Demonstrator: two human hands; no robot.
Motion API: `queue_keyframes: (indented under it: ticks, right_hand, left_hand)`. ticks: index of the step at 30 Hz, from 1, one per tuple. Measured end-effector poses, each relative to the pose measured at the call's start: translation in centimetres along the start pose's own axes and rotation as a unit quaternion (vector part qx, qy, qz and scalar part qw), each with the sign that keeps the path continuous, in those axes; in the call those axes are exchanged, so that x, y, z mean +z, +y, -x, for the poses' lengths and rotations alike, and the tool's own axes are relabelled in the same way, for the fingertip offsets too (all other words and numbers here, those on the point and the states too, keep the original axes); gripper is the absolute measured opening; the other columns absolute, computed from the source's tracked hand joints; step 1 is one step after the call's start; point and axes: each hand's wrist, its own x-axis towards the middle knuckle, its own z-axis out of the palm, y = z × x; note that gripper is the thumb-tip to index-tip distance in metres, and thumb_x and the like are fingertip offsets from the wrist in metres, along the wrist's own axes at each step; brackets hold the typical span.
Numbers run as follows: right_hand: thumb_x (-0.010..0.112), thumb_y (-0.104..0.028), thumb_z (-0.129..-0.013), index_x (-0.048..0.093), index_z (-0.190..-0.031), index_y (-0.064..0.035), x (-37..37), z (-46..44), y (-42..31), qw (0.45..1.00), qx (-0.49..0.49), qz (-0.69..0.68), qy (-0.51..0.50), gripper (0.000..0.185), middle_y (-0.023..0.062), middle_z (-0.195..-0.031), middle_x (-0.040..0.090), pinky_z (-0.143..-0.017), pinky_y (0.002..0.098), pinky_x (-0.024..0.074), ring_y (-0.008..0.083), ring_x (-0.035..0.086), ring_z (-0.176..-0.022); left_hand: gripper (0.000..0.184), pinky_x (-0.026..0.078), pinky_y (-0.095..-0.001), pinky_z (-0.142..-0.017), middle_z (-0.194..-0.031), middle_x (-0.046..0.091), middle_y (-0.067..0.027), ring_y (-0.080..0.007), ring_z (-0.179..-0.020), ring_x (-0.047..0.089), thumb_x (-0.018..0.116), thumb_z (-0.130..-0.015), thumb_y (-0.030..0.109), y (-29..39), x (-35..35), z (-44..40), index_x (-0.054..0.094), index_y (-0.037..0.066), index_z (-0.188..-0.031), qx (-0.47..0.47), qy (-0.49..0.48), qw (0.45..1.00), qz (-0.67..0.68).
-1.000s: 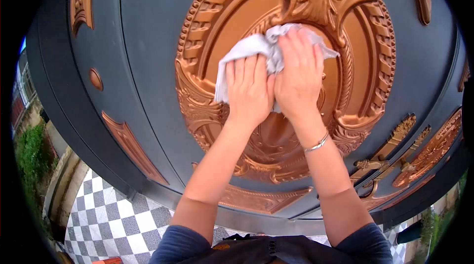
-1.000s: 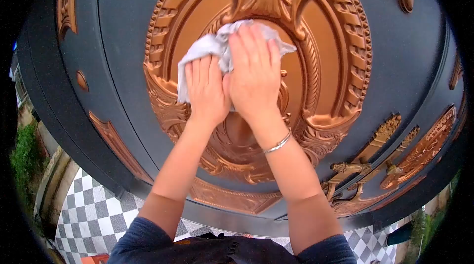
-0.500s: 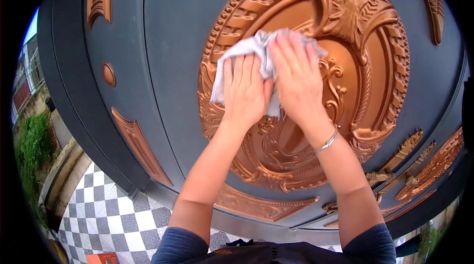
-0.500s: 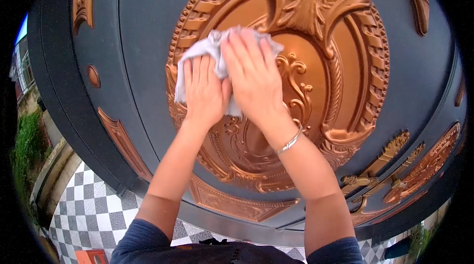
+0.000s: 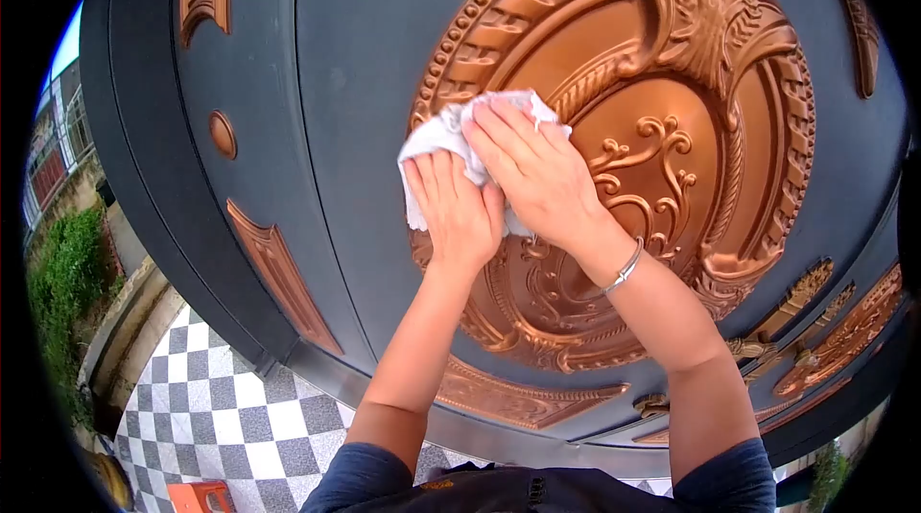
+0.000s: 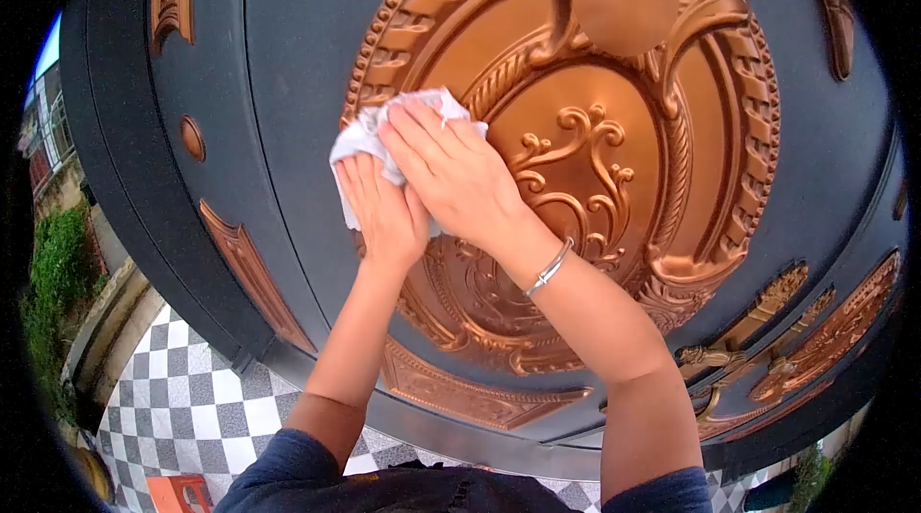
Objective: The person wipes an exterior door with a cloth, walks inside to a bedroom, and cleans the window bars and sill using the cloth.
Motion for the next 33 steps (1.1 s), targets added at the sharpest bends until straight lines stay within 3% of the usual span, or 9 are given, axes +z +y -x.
queue_keyframes:
  ticks: [4, 9, 13, 16, 18, 21, 23, 26, 33]
  right_hand:
    - [0.052, -0.014, -0.076, 0.055, -0.111, -0.0004, 0.5, -4.5, 1.8, 0.996, -0.046, 0.033, 0.066, 0.037, 0.0108, -0.118, 0.054, -0.100, 0.0384, 0.0329, 0.0241, 0.046, -0.115]
    - [0.057, -0.015, -0.072, 0.061, -0.096, -0.0073, -0.3, -6.9, 4.1, 0.985, -0.086, 0.102, 0.112, 0.026, 0.0047, -0.104, 0.060, -0.101, 0.0452, 0.0301, 0.0201, 0.051, -0.107]
    - [0.062, -0.014, -0.065, 0.061, -0.096, -0.0090, -4.6, -8.5, 9.3, 0.943, -0.063, 0.263, 0.194, 0.031, 0.0037, -0.103, 0.061, -0.097, 0.0416, 0.0338, 0.0204, 0.054, -0.105]
    - [0.060, -0.009, -0.066, 0.058, -0.107, -0.0064, -8.4, -9.1, 9.0, 0.952, 0.045, 0.266, 0.143, 0.041, 0.0104, -0.112, 0.059, -0.103, 0.0404, 0.0271, 0.0206, 0.048, -0.114]
    - [0.057, -0.007, -0.069, 0.061, -0.097, -0.0037, -7.9, -9.4, 9.9, 0.948, 0.027, 0.220, 0.227, 0.028, 0.0111, -0.103, 0.061, -0.093, 0.0429, 0.0357, 0.0234, 0.055, -0.101]
    - [0.063, -0.013, -0.063, 0.059, -0.097, -0.0060, -5.9, -9.2, 9.5, 0.942, 0.004, 0.259, 0.212, 0.035, 0.0071, -0.101, 0.060, -0.093, 0.0401, 0.0364, 0.0236, 0.054, -0.102]
    - [0.062, -0.011, -0.060, 0.057, -0.093, -0.0020, -3.7, -9.4, 8.2, 0.961, -0.066, 0.144, 0.226, 0.034, 0.0112, -0.094, 0.058, -0.088, 0.0387, 0.0388, 0.0268, 0.053, -0.091]
    - [0.058, -0.012, -0.070, 0.061, -0.096, -0.0010, 0.0, -8.8, 5.2, 0.986, -0.075, 0.073, 0.129, 0.029, 0.0115, -0.112, 0.057, -0.100, 0.0425, 0.0326, 0.0267, 0.048, -0.113]
    - [0.056, -0.014, -0.072, 0.062, -0.098, -0.0053, -2.6, -8.8, 5.7, 0.981, -0.079, 0.155, 0.086, 0.028, 0.0075, -0.117, 0.056, -0.105, 0.0470, 0.0252, 0.0236, 0.045, -0.119]
  left_hand:
    - [0.051, 0.021, -0.0531, -0.101, -0.123, 0.040, -0.0290, -0.0448, -0.117, 0.035, 0.051, -0.083, 0.016, -1.3, 1.6, -3.9, 0.035, -0.014, -0.122, -0.027, 0.095, 0.995, 0.000]
    - [0.052, 0.024, -0.0525, -0.100, -0.124, 0.041, -0.0276, -0.0417, -0.116, 0.038, 0.052, -0.083, 0.016, -0.2, 1.2, -5.9, 0.035, -0.012, -0.124, -0.064, 0.068, 0.996, -0.006]
    - [0.053, 0.025, -0.0529, -0.099, -0.121, 0.045, -0.0225, -0.0375, -0.115, 0.040, 0.059, -0.079, 0.019, 1.6, 2.5, -12.9, 0.040, -0.009, -0.120, 0.099, 0.112, 0.989, 0.019]
    - [0.053, 0.025, -0.0523, -0.098, -0.120, 0.047, -0.0201, -0.0355, -0.115, 0.040, 0.061, -0.078, 0.020, 4.0, 3.0, -17.4, 0.042, -0.008, -0.118, 0.160, 0.138, 0.976, 0.055]
    - [0.052, 0.026, -0.0525, -0.098, -0.119, 0.047, -0.0193, -0.0351, -0.115, 0.040, 0.061, -0.077, 0.020, 4.0, 2.8, -17.8, 0.042, -0.008, -0.118, 0.167, 0.144, 0.973, 0.063]
    - [0.050, 0.029, -0.0514, -0.095, -0.118, 0.048, -0.0197, -0.0362, -0.112, 0.043, 0.060, -0.077, 0.019, 2.9, 2.2, -16.4, 0.044, -0.007, -0.116, 0.140, 0.101, 0.982, 0.076]
    - [0.046, 0.033, -0.0493, -0.093, -0.117, 0.049, -0.0218, -0.0378, -0.108, 0.045, 0.057, -0.078, 0.017, 0.6, 2.9, -14.0, 0.045, -0.006, -0.115, 0.075, 0.132, 0.987, 0.050]
    - [0.043, 0.033, -0.0484, -0.093, -0.120, 0.047, -0.0259, -0.0402, -0.110, 0.045, 0.053, -0.082, 0.016, -0.8, 1.0, -9.6, 0.044, -0.009, -0.116, -0.006, 0.073, 0.996, 0.056]
    - [0.046, 0.027, -0.0506, -0.098, -0.123, 0.042, -0.0317, -0.0424, -0.116, 0.040, 0.052, -0.084, 0.017, 0.0, 1.1, -9.7, 0.040, -0.012, -0.118, 0.005, 0.043, 0.999, 0.000]
